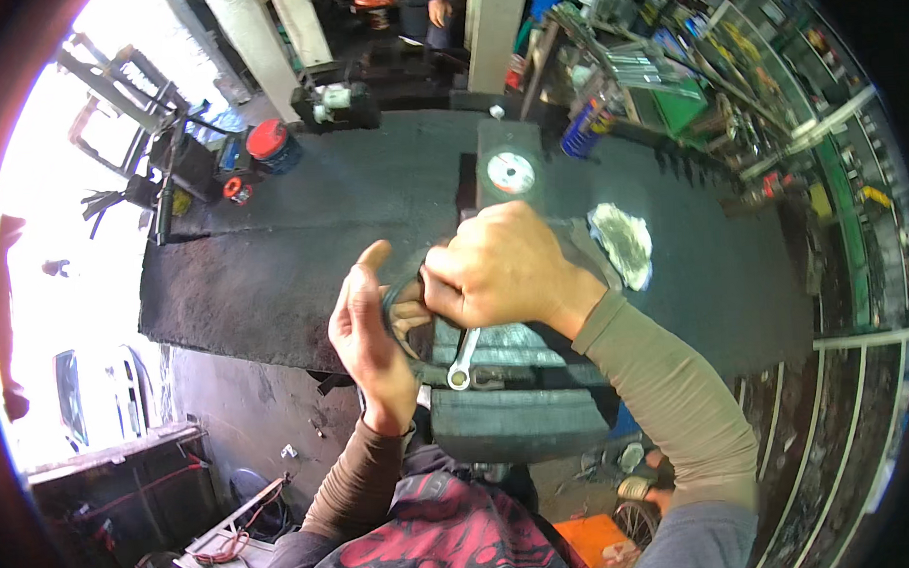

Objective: The person uses a wrench to loosen a bolt on a metal part clamped in a vise, then moves to a bench grinder to grind the edges of the part. The person repeatedly grinds the part against the spinning wheel, rotating it to work different sides.

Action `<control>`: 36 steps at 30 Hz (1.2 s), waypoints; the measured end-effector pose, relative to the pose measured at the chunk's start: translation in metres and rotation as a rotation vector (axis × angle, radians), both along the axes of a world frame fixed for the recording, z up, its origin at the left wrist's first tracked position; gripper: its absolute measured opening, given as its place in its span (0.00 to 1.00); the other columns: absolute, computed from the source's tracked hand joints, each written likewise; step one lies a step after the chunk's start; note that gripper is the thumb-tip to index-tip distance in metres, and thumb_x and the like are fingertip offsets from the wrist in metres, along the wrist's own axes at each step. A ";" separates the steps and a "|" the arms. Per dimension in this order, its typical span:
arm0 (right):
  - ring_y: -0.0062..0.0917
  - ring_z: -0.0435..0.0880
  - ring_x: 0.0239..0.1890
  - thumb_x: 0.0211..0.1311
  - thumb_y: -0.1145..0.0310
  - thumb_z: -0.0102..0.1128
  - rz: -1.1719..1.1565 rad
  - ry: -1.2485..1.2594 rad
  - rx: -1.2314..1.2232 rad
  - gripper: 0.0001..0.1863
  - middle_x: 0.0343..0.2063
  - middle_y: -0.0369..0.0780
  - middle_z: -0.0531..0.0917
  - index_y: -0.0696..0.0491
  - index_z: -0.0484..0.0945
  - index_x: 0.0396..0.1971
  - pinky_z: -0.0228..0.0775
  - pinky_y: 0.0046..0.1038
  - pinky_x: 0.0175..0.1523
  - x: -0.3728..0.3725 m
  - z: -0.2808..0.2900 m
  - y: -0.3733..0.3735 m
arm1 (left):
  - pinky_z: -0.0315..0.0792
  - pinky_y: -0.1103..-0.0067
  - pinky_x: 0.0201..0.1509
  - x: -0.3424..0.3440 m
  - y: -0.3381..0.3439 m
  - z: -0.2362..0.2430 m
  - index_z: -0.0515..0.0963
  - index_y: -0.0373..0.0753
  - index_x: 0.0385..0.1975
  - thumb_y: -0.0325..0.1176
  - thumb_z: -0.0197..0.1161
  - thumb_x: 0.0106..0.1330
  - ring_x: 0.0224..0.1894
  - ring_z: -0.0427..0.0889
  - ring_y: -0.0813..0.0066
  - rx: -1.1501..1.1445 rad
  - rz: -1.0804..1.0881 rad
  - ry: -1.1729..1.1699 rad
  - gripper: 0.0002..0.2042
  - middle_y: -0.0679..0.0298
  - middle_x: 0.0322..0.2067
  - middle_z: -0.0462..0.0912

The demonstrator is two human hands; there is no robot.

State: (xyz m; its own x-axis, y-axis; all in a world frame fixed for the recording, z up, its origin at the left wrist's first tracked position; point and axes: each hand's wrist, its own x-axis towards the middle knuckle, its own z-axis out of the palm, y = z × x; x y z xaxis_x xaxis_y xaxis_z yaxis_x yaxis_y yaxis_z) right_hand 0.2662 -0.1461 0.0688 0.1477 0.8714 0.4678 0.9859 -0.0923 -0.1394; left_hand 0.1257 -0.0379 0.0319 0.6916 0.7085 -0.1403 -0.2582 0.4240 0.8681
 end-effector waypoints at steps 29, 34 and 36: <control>0.34 0.76 0.28 0.51 0.76 0.68 -0.910 0.420 -0.047 0.33 0.26 0.38 0.71 0.47 0.81 0.62 0.71 0.36 0.32 -0.221 0.027 -0.069 | 0.71 0.85 0.42 -0.086 0.026 -0.008 0.65 0.33 0.66 0.27 0.62 0.72 0.35 0.74 0.83 0.136 -0.390 0.123 0.24 0.68 0.37 0.76; 0.32 0.78 0.24 0.53 0.75 0.69 -1.037 0.454 -0.085 0.32 0.25 0.36 0.72 0.48 0.80 0.63 0.72 0.35 0.28 -0.248 0.027 -0.040 | 0.72 0.83 0.39 -0.073 0.030 -0.017 0.64 0.31 0.70 0.28 0.59 0.74 0.30 0.76 0.82 0.222 -0.427 0.032 0.25 0.67 0.35 0.76; 0.32 0.78 0.24 0.54 0.76 0.69 -1.045 0.506 -0.079 0.33 0.25 0.36 0.73 0.45 0.80 0.64 0.72 0.36 0.29 -0.250 0.028 -0.037 | 0.68 0.85 0.30 -0.056 0.032 -0.014 0.66 0.27 0.68 0.34 0.55 0.78 0.24 0.73 0.85 0.299 -0.452 0.037 0.24 0.69 0.28 0.75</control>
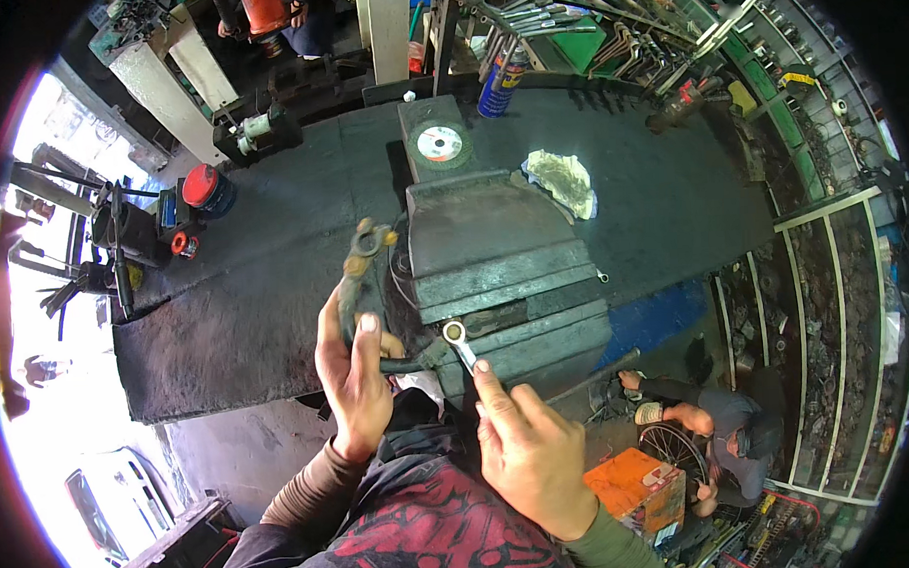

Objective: The person uses a wrench to loosen a bolt on a metal part clamped in a vise, then moves to a bench grinder to grind the edges of the part. The person repeatedly grinds the part against the spinning wheel, rotating it to work different sides.

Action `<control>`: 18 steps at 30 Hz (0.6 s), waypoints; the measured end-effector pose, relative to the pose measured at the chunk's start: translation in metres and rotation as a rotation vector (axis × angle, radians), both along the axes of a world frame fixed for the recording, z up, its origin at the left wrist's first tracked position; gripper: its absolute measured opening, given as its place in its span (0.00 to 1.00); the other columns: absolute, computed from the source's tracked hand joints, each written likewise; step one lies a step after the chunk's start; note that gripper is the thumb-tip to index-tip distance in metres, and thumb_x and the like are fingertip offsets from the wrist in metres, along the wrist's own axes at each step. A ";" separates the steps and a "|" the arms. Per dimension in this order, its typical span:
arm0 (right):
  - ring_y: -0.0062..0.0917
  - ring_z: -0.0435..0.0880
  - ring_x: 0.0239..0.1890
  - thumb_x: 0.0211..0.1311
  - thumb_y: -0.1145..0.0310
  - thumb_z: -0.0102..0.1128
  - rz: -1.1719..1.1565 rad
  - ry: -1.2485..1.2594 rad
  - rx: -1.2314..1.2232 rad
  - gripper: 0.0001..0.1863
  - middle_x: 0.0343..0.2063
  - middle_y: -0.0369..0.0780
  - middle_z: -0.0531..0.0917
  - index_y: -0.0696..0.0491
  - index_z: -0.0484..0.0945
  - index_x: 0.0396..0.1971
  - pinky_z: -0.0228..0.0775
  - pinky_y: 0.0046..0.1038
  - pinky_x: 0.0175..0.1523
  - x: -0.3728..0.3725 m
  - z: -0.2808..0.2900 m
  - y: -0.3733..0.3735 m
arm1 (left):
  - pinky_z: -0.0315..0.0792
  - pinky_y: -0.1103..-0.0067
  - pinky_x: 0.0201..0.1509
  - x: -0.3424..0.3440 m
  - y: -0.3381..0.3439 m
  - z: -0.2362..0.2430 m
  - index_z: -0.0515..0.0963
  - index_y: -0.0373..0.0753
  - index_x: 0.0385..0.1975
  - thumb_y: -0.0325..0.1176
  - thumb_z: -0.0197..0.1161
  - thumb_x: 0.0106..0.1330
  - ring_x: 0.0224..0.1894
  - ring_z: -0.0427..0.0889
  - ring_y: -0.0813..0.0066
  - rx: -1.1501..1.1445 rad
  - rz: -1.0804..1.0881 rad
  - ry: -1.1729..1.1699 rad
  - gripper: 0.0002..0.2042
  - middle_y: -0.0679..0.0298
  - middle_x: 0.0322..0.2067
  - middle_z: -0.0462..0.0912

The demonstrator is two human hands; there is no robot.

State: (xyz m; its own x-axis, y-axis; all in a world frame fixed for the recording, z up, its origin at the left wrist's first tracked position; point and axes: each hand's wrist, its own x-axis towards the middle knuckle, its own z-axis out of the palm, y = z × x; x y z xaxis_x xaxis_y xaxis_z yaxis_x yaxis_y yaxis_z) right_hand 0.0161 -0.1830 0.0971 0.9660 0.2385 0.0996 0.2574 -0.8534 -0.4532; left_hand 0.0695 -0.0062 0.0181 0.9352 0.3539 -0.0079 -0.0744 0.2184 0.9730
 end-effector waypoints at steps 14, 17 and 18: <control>0.30 0.79 0.55 0.51 0.70 0.63 1.048 -0.419 -0.221 0.10 0.36 0.33 0.82 0.45 0.88 0.33 0.64 0.39 0.66 0.216 0.035 -0.002 | 0.71 0.83 0.36 0.074 0.012 0.014 0.79 0.35 0.57 0.30 0.62 0.73 0.30 0.73 0.83 0.245 -0.219 0.073 0.15 0.66 0.37 0.79; 0.36 0.79 0.48 0.51 0.75 0.65 0.907 -0.223 -0.091 0.10 0.33 0.37 0.79 0.48 0.85 0.34 0.66 0.40 0.58 0.221 0.049 -0.022 | 0.73 0.78 0.52 0.050 0.017 0.027 0.79 0.36 0.58 0.28 0.64 0.66 0.47 0.76 0.75 0.603 -0.047 -0.118 0.19 0.57 0.52 0.75; 0.38 0.79 0.40 0.54 0.74 0.67 0.822 -0.213 -0.077 0.09 0.32 0.38 0.78 0.50 0.85 0.36 0.69 0.39 0.49 0.213 0.052 -0.032 | 0.70 0.70 0.62 0.037 0.021 0.033 0.82 0.37 0.53 0.28 0.65 0.63 0.58 0.74 0.68 0.576 -0.054 -0.081 0.17 0.56 0.54 0.77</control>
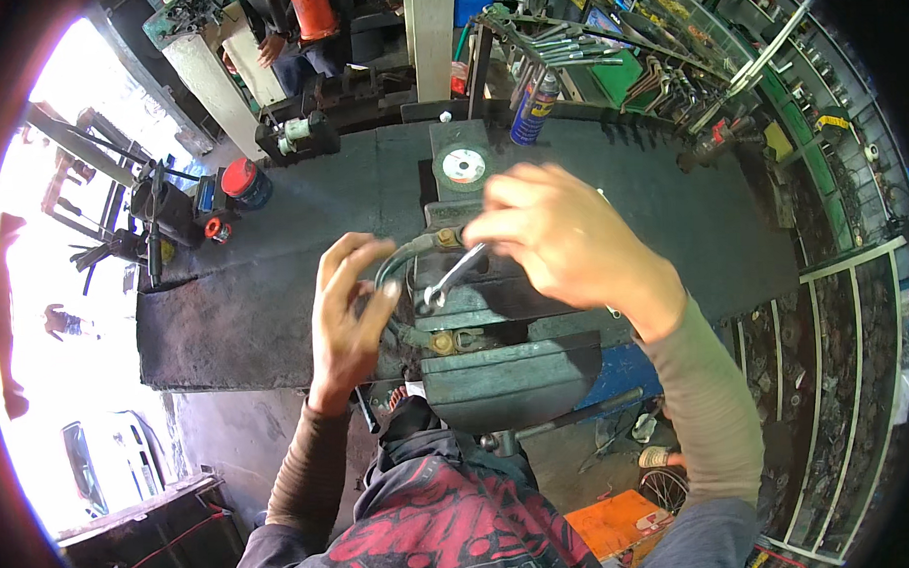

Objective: The person uses a wrench to loosen a bolt on a metal part clamped in a vise, then moves to a bench grinder to grind the edges of the part. The person repeatedly grinds the part against the spinning wheel, rotating it to work different sides.

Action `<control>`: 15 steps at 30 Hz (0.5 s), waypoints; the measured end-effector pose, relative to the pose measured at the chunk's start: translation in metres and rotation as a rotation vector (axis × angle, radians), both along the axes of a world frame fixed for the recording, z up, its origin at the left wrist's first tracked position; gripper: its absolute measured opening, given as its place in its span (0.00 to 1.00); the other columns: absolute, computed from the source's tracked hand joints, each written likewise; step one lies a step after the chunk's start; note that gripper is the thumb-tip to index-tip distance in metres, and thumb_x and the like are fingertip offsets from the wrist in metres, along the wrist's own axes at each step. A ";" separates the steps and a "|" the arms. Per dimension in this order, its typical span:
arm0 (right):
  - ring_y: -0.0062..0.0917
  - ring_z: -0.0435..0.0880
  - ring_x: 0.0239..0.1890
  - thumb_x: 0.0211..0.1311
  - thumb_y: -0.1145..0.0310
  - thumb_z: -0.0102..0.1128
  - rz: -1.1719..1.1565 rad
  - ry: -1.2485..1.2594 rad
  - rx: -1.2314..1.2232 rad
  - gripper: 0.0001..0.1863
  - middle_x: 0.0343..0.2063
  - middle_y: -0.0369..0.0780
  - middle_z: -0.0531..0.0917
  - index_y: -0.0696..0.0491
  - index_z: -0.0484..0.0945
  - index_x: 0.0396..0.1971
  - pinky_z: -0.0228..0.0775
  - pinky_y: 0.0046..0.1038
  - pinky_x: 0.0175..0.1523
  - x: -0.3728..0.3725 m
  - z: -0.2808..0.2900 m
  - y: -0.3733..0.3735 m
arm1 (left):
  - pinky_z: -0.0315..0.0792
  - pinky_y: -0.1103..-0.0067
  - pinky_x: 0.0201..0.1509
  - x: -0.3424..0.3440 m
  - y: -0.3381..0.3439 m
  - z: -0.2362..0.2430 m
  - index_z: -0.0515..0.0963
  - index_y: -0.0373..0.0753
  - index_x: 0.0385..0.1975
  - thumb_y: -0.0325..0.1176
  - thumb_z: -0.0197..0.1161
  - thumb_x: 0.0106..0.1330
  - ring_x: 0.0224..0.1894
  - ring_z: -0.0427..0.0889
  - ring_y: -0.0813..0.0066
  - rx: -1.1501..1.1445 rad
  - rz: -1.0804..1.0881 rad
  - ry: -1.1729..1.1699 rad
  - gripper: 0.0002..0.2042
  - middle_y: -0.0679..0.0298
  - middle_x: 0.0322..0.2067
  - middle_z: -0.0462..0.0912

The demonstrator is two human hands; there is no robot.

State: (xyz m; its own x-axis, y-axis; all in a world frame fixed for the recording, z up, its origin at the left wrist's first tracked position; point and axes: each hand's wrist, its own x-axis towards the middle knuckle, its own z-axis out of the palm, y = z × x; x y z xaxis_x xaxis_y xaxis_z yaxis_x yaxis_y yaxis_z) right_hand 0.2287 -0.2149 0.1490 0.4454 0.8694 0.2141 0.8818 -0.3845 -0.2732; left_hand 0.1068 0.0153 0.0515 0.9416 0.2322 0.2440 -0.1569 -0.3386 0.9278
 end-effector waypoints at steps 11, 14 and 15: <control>0.48 0.85 0.31 0.66 0.70 0.66 -0.582 0.631 0.229 0.19 0.30 0.50 0.84 0.56 0.80 0.56 0.76 0.41 0.36 -0.170 -0.043 -0.013 | 0.70 0.67 0.51 -0.028 -0.017 0.001 0.85 0.39 0.35 0.25 0.69 0.60 0.41 0.78 0.60 0.306 -0.123 -0.179 0.05 0.63 0.31 0.82; 0.49 0.86 0.29 0.69 0.67 0.64 -0.714 0.723 0.319 0.20 0.27 0.53 0.83 0.57 0.78 0.57 0.75 0.42 0.33 -0.190 -0.049 0.005 | 0.68 0.70 0.49 -0.030 -0.028 0.006 0.87 0.43 0.31 0.29 0.75 0.55 0.39 0.75 0.64 0.323 -0.077 -0.148 0.05 0.67 0.28 0.81; 0.50 0.85 0.28 0.69 0.66 0.64 -0.766 0.750 0.342 0.19 0.26 0.53 0.83 0.57 0.78 0.57 0.74 0.42 0.31 -0.196 -0.051 0.013 | 0.67 0.71 0.49 -0.029 -0.031 0.005 0.87 0.44 0.31 0.29 0.75 0.54 0.39 0.74 0.65 0.319 -0.070 -0.150 0.06 0.67 0.28 0.81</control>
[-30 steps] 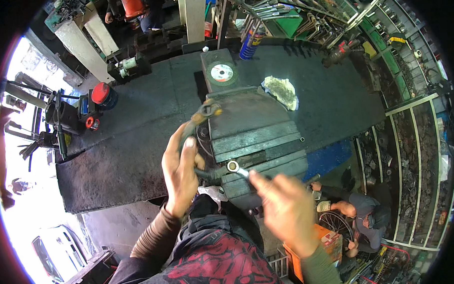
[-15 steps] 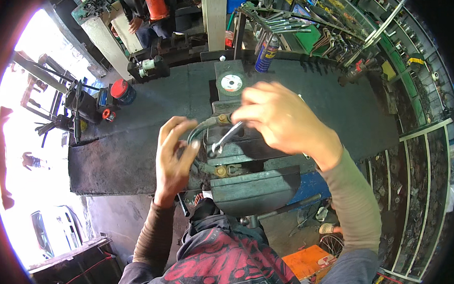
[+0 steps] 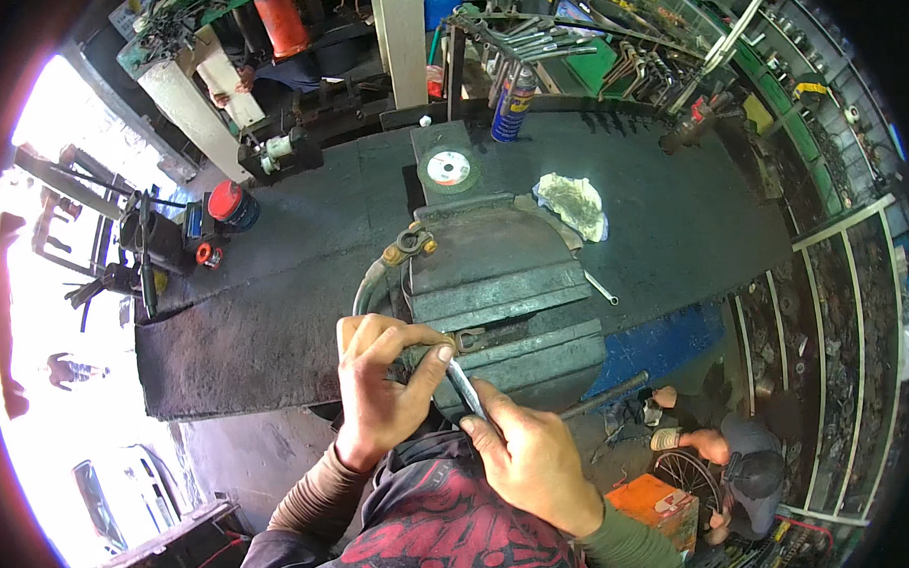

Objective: The person uses a wrench to loosen a bolt on a metal part clamped in a vise, then moves to a bench grinder to grind the edges of the part. The person repeatedly grinds the part against the spinning wheel, rotating it to work different sides.

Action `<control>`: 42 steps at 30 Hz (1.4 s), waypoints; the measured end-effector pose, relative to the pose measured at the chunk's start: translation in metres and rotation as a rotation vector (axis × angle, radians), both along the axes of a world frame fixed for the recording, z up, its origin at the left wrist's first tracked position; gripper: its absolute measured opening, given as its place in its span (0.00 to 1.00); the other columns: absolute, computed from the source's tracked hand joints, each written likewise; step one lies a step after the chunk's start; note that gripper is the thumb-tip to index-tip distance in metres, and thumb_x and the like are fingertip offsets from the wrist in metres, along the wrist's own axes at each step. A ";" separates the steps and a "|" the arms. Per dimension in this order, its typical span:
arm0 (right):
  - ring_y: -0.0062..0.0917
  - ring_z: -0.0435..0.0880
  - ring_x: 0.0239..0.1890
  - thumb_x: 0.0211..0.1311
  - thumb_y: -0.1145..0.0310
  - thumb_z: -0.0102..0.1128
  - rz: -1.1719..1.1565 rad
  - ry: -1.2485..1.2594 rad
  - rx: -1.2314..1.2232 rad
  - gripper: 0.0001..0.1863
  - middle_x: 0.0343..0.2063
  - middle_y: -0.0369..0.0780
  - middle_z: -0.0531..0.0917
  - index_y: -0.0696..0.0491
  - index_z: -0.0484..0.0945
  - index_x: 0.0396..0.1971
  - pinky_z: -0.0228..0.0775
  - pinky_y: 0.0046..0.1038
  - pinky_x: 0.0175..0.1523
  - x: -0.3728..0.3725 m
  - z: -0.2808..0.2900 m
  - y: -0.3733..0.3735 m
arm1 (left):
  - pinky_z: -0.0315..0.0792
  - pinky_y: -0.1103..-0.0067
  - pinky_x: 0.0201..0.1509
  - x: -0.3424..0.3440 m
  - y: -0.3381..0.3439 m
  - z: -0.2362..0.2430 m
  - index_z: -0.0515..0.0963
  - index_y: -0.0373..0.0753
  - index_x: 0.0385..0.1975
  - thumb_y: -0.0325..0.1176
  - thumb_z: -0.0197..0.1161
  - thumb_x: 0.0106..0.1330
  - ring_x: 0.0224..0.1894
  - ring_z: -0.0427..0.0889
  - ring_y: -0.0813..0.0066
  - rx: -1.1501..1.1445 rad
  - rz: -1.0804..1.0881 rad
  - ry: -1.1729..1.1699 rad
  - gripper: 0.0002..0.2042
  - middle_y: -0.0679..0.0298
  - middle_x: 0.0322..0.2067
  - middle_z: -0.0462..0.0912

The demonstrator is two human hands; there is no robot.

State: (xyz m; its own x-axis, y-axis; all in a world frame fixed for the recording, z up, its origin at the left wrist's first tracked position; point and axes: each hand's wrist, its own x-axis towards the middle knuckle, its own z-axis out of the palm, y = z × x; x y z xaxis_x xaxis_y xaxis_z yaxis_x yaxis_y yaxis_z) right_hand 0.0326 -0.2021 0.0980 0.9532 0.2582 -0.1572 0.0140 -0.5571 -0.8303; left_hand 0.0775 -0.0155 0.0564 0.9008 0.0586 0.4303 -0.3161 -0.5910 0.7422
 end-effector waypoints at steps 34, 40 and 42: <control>0.22 0.84 0.24 0.74 0.66 0.59 0.313 0.736 0.131 0.13 0.24 0.40 0.87 0.62 0.80 0.36 0.74 0.27 0.31 0.073 0.024 -0.037 | 0.68 0.72 0.49 0.014 0.004 -0.006 0.90 0.45 0.34 0.27 0.74 0.54 0.43 0.70 0.65 0.001 -0.109 0.083 0.08 0.67 0.35 0.77; 0.27 0.88 0.30 0.72 0.65 0.60 0.372 0.744 0.060 0.10 0.27 0.43 0.87 0.58 0.80 0.37 0.76 0.29 0.38 0.078 0.026 -0.035 | 0.68 0.71 0.51 0.020 0.010 -0.003 0.90 0.44 0.33 0.27 0.74 0.54 0.44 0.71 0.65 0.028 -0.179 0.113 0.07 0.67 0.35 0.78; 0.31 0.86 0.36 0.65 0.66 0.64 0.594 0.098 -0.405 0.08 0.29 0.41 0.87 0.55 0.83 0.36 0.77 0.35 0.43 0.130 0.035 -0.041 | 0.68 0.70 0.52 0.020 0.010 -0.001 0.90 0.44 0.34 0.27 0.73 0.55 0.45 0.71 0.64 0.039 -0.186 0.112 0.08 0.66 0.36 0.78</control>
State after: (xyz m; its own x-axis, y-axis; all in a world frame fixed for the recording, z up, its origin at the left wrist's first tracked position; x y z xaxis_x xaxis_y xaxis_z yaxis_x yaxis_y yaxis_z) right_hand 0.1629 -0.2428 0.1326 0.6464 0.6317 -0.4279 0.3458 -0.7425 -0.5736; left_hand 0.0975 -0.0057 0.0554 0.9369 -0.1279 0.3254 -0.3391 -0.5594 0.7564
